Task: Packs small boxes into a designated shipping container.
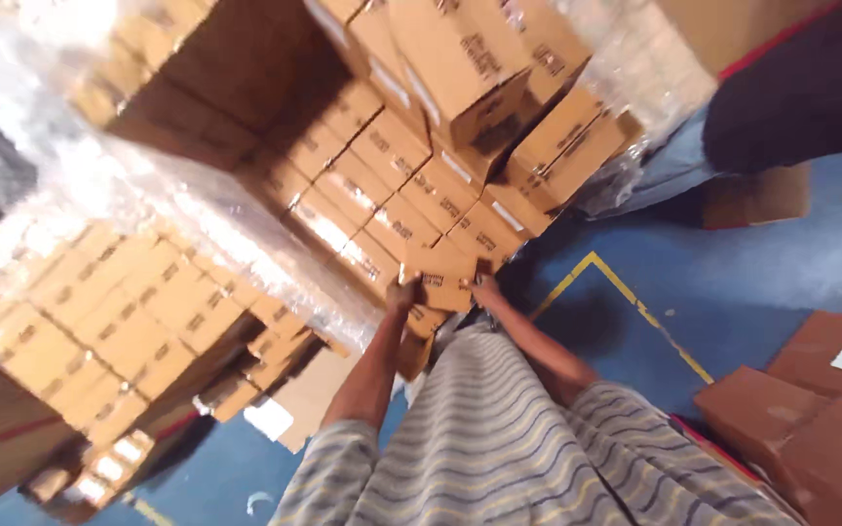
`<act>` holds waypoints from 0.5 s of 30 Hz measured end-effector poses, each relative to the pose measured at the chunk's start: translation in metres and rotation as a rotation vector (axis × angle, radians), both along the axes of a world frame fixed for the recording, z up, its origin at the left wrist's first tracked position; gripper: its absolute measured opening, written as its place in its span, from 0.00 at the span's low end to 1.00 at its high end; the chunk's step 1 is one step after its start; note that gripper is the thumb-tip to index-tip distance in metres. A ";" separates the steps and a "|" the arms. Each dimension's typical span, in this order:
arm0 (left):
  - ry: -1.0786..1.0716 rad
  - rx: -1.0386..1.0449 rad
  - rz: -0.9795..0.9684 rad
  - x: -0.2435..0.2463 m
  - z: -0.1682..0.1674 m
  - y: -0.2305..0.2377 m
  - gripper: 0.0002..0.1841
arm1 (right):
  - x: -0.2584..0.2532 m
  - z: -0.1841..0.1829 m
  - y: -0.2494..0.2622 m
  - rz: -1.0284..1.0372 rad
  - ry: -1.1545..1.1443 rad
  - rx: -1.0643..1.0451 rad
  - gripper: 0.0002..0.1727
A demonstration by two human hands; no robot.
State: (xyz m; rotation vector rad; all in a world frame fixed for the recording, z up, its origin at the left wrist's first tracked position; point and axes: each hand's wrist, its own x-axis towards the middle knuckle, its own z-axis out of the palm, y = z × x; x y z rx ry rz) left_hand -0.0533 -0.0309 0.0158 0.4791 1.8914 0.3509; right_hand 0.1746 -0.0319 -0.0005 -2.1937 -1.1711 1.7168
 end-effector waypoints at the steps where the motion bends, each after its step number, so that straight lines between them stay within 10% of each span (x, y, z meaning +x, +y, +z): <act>1: -0.003 0.002 0.017 0.002 0.001 -0.002 0.35 | -0.003 0.004 0.000 0.009 0.027 -0.035 0.31; 10: -0.099 0.272 0.247 0.102 0.120 -0.022 0.29 | 0.068 0.191 0.038 0.207 -0.229 0.416 0.38; 15: -0.332 0.497 0.018 0.162 0.191 0.041 0.31 | 0.165 0.269 0.093 0.126 -0.357 0.734 0.31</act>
